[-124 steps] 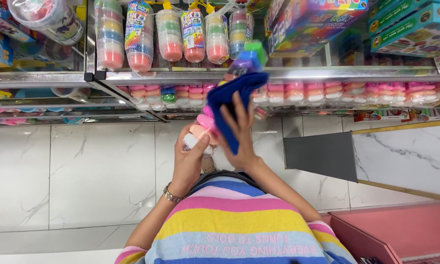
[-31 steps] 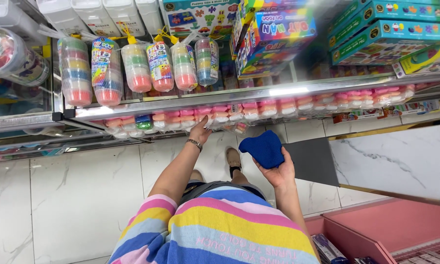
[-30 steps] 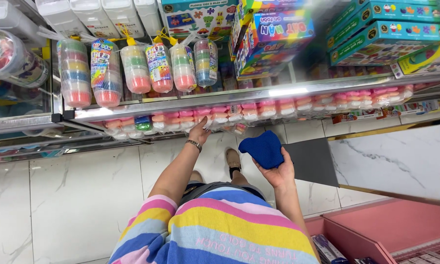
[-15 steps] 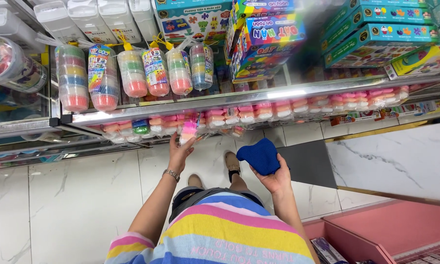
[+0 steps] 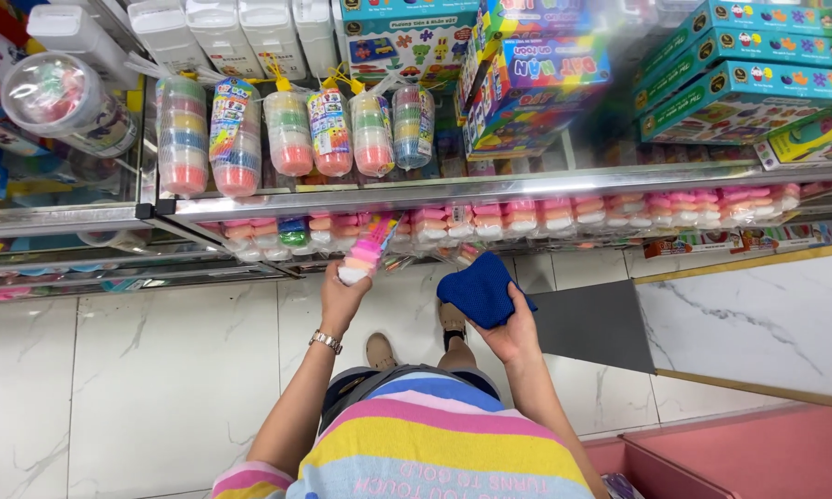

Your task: Wiping and organizing various stationery and toy items on shelves using a blue cloth.

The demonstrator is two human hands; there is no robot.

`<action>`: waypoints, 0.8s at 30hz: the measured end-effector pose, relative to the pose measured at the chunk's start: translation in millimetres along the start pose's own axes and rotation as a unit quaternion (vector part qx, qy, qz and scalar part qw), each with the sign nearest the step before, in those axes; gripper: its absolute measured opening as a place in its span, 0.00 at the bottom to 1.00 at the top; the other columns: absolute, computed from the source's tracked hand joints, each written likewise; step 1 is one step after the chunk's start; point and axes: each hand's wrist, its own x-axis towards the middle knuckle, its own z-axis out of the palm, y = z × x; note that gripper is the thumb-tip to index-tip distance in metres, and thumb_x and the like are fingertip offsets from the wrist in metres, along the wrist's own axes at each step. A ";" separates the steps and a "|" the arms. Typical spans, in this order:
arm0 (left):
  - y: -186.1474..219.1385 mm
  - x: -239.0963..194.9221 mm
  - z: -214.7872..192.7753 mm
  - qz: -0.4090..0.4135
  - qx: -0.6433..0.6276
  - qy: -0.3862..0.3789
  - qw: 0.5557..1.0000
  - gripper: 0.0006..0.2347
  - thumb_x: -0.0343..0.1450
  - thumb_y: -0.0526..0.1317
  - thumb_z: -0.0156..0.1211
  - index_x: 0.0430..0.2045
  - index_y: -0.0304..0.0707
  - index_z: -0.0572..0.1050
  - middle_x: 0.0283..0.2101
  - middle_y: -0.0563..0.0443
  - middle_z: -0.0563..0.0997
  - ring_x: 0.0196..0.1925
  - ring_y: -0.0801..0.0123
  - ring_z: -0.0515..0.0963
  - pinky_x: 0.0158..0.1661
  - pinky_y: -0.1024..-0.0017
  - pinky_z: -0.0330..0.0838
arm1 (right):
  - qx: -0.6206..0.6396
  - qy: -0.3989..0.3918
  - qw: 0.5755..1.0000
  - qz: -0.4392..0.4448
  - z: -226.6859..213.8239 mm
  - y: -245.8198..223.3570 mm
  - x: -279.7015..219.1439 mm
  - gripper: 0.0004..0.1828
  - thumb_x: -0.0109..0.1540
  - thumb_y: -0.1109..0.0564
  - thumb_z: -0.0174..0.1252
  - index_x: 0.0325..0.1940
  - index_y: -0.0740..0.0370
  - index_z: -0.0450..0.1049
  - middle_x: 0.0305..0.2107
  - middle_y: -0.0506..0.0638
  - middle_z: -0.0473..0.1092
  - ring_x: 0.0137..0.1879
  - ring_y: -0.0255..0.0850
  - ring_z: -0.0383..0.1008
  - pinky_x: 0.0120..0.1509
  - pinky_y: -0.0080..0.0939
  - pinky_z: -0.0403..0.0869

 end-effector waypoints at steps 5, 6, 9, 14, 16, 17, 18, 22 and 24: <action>30.4 -40.1 -33.7 -0.008 -0.081 -0.041 0.996 0.31 0.57 0.34 0.69 0.59 0.30 0.71 0.46 0.45 0.82 0.42 0.70 0.80 0.42 0.72 0.75 | -0.080 -0.041 0.992 -0.092 -10.5 26.5 23.6 0.31 0.68 0.43 0.51 0.71 0.60 0.63 0.62 0.54 0.69 0.68 0.50 0.68 0.72 0.58 0.66; 34.7 -48.9 -40.0 -0.003 -0.083 -0.056 0.995 0.31 0.58 0.33 0.68 0.60 0.31 0.72 0.47 0.45 0.82 0.42 0.71 0.81 0.41 0.73 0.76 | -0.115 -0.060 0.982 -0.135 -14.9 32.6 30.3 0.31 0.69 0.44 0.52 0.72 0.63 0.63 0.62 0.54 0.70 0.68 0.47 0.69 0.73 0.54 0.65; 52.5 -77.9 -56.9 0.054 -0.028 -0.077 0.995 0.30 0.59 0.32 0.69 0.60 0.32 0.73 0.46 0.49 0.83 0.43 0.74 0.82 0.43 0.76 0.76 | -0.319 -0.097 0.911 -0.242 5.3 55.0 19.8 0.31 0.70 0.44 0.54 0.72 0.65 0.65 0.62 0.55 0.70 0.69 0.46 0.68 0.75 0.52 0.63; 82.3 -106.8 -65.3 0.048 -0.016 -0.137 0.989 0.29 0.58 0.32 0.69 0.57 0.33 0.72 0.41 0.51 0.85 0.41 0.75 0.83 0.41 0.75 0.78 | -0.592 -0.374 0.606 -0.377 122.8 62.9 -83.4 0.32 0.66 0.45 0.57 0.73 0.53 0.63 0.71 0.55 0.58 0.78 0.55 0.54 0.78 0.59 0.56; 85.5 -111.9 -67.1 0.046 -0.023 -0.157 0.986 0.27 0.58 0.32 0.70 0.54 0.33 0.73 0.41 0.51 0.86 0.40 0.75 0.83 0.40 0.74 0.79 | -0.661 -0.420 0.444 -0.436 135.3 66.3 -87.3 0.29 0.66 0.47 0.60 0.71 0.53 0.69 0.74 0.55 0.57 0.82 0.60 0.49 0.82 0.64 0.52; 88.7 -113.6 -69.6 0.054 -0.009 -0.161 0.985 0.23 0.59 0.32 0.70 0.50 0.32 0.76 0.41 0.48 0.86 0.41 0.73 0.84 0.41 0.72 0.79 | -0.665 -0.405 0.416 -0.471 139.4 65.9 -87.5 0.29 0.65 0.47 0.61 0.71 0.52 0.69 0.73 0.54 0.57 0.81 0.60 0.49 0.82 0.64 0.51; 92.3 -114.4 -72.2 0.062 0.006 -0.166 0.984 0.19 0.60 0.33 0.71 0.46 0.32 0.78 0.40 0.45 0.86 0.41 0.70 0.84 0.42 0.69 0.79 | -0.667 -0.388 0.387 -0.505 144.1 65.3 -87.6 0.30 0.64 0.47 0.61 0.70 0.51 0.69 0.72 0.53 0.57 0.81 0.61 0.48 0.82 0.65 0.51; 144.7 -124.9 -92.9 0.169 0.029 -0.146 0.974 0.22 0.59 0.31 0.68 0.49 0.31 0.77 0.49 0.39 0.83 0.51 0.62 0.82 0.51 0.66 0.75 | -0.680 -0.225 0.417 -0.559 131.0 30.0 -35.5 0.25 0.66 0.47 0.60 0.68 0.50 0.72 0.72 0.50 0.60 0.82 0.58 0.48 0.83 0.62 0.50; 152.4 -126.3 -94.0 0.249 -0.003 -0.143 0.958 0.27 0.57 0.30 0.67 0.55 0.32 0.75 0.60 0.41 0.80 0.62 0.60 0.79 0.60 0.67 0.71 | -0.667 -0.106 0.523 -0.520 115.4 13.9 -1.4 0.26 0.67 0.45 0.58 0.67 0.55 0.70 0.72 0.51 0.58 0.81 0.58 0.47 0.82 0.60 0.51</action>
